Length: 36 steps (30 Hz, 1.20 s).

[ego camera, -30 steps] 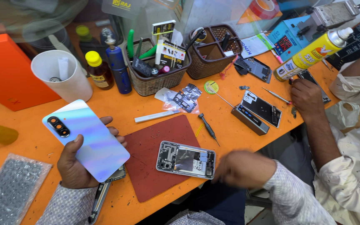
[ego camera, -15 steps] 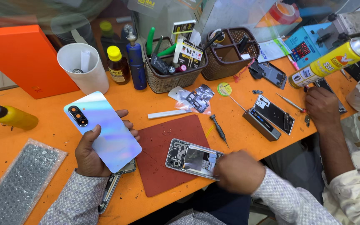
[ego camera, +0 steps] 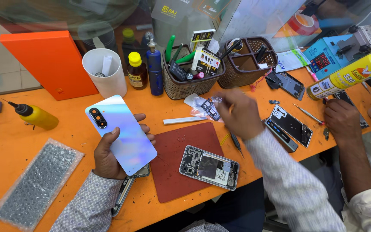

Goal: The person manipulates internal components of a mobile phone using a yellow tool, cleans the back cover with a white wipe, attaches the cover to the chassis, and secures the assembly with several orange rubber bands.

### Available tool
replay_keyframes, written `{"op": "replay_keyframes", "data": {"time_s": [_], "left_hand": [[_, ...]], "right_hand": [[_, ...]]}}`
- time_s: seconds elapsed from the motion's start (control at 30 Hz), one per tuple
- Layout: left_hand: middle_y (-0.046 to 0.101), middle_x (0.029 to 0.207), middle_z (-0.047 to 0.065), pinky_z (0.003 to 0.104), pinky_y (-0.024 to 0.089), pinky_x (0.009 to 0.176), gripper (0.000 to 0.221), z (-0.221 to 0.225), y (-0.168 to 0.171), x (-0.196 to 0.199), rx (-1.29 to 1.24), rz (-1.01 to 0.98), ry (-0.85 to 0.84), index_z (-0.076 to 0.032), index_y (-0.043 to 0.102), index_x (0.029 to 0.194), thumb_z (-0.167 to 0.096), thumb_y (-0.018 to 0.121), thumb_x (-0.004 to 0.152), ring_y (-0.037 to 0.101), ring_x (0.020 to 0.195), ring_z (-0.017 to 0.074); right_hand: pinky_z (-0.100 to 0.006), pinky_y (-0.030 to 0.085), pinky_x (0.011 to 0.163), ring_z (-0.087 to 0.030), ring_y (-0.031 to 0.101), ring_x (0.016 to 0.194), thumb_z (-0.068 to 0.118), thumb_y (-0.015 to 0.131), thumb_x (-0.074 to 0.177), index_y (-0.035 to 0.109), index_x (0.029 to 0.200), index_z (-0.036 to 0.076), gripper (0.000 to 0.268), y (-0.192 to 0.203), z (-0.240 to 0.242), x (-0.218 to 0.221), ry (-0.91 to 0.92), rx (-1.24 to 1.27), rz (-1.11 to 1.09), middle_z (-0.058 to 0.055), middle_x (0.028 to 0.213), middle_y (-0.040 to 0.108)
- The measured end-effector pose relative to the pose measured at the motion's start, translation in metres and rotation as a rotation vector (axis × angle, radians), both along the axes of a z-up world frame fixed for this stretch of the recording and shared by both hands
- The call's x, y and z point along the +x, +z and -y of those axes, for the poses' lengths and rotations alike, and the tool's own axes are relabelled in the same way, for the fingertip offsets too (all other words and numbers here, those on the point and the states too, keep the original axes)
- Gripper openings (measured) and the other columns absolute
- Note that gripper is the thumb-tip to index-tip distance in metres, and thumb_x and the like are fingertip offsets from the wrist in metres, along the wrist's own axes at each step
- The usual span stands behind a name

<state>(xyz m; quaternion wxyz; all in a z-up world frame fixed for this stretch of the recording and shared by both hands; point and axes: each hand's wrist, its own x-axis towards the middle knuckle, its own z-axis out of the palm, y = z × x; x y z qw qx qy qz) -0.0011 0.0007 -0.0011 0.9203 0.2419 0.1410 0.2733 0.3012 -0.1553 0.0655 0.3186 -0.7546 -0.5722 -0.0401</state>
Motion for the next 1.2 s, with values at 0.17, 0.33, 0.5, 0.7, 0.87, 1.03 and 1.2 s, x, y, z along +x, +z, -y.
{"op": "replay_keyframes", "data": {"time_s": [0.17,0.33,0.5,0.7,0.87,1.03,1.2], "left_hand": [[0.065,0.111,0.023,0.051,0.056,0.093,0.079,0.001,0.000,0.000,-0.011,0.038,0.004,0.010,0.043,0.148,-0.038,0.065,0.090,0.068,0.104,0.0359],[0.065,0.109,0.022,0.050,0.057,0.093,0.079,-0.001,0.003,0.001,-0.023,0.019,0.010,0.010,0.043,0.147,-0.038,0.065,0.088,0.069,0.103,0.0353],[0.065,0.109,0.022,0.050,0.057,0.094,0.079,-0.002,0.004,-0.001,-0.046,0.032,0.002,0.009,0.044,0.146,-0.038,0.066,0.087,0.070,0.103,0.0347],[0.066,0.111,0.023,0.050,0.058,0.094,0.077,-0.001,0.002,0.000,-0.046,0.082,0.000,0.010,0.044,0.147,-0.037,0.066,0.089,0.070,0.104,0.0358],[0.067,0.111,0.023,0.050,0.058,0.094,0.075,-0.001,-0.001,-0.001,-0.041,0.083,-0.014,0.009,0.045,0.146,-0.037,0.066,0.091,0.070,0.104,0.0353],[0.067,0.111,0.023,0.052,0.058,0.096,0.075,0.000,-0.003,0.000,-0.004,0.055,-0.006,0.010,0.046,0.146,-0.037,0.066,0.091,0.070,0.103,0.0355],[0.067,0.111,0.021,0.050,0.058,0.095,0.076,0.002,-0.003,0.001,-0.018,0.051,-0.018,0.009,0.045,0.147,-0.037,0.066,0.091,0.070,0.104,0.0351]], "right_hand": [[-0.046,0.053,0.078,-0.034,0.066,0.088,0.004,0.071,0.091,0.074,0.106,0.007,0.015,0.001,-0.062,0.099,-0.226,0.241,0.378,-0.015,0.095,0.066],[-0.047,0.052,0.083,-0.037,0.065,0.090,0.011,0.079,0.079,0.071,0.114,0.006,0.037,0.008,-0.093,0.163,-0.263,-0.110,0.118,-0.020,0.097,0.067],[-0.049,0.052,0.092,-0.038,0.063,0.103,0.014,0.079,0.098,0.068,0.117,-0.001,0.026,-0.003,-0.086,0.177,-0.273,0.195,0.368,-0.021,0.109,0.066],[-0.033,0.064,0.099,-0.016,0.065,0.115,0.030,0.061,0.114,0.046,0.127,0.004,0.032,0.036,-0.018,0.169,-0.058,0.776,-0.345,-0.007,0.123,0.055],[-0.036,0.056,0.072,-0.022,0.062,0.080,0.048,0.053,0.116,0.048,0.114,0.007,0.042,0.016,0.077,0.074,0.003,0.772,-1.170,-0.008,0.097,0.059],[-0.026,0.057,0.060,-0.017,0.067,0.075,0.026,0.051,0.101,0.051,0.129,0.008,0.033,-0.009,0.103,-0.028,-0.374,0.262,-1.889,-0.010,0.106,0.067],[-0.029,0.060,0.069,-0.018,0.069,0.089,0.025,0.055,0.118,0.038,0.158,0.017,0.044,-0.034,0.137,-0.037,0.190,0.418,-1.740,-0.016,0.121,0.062]]}}
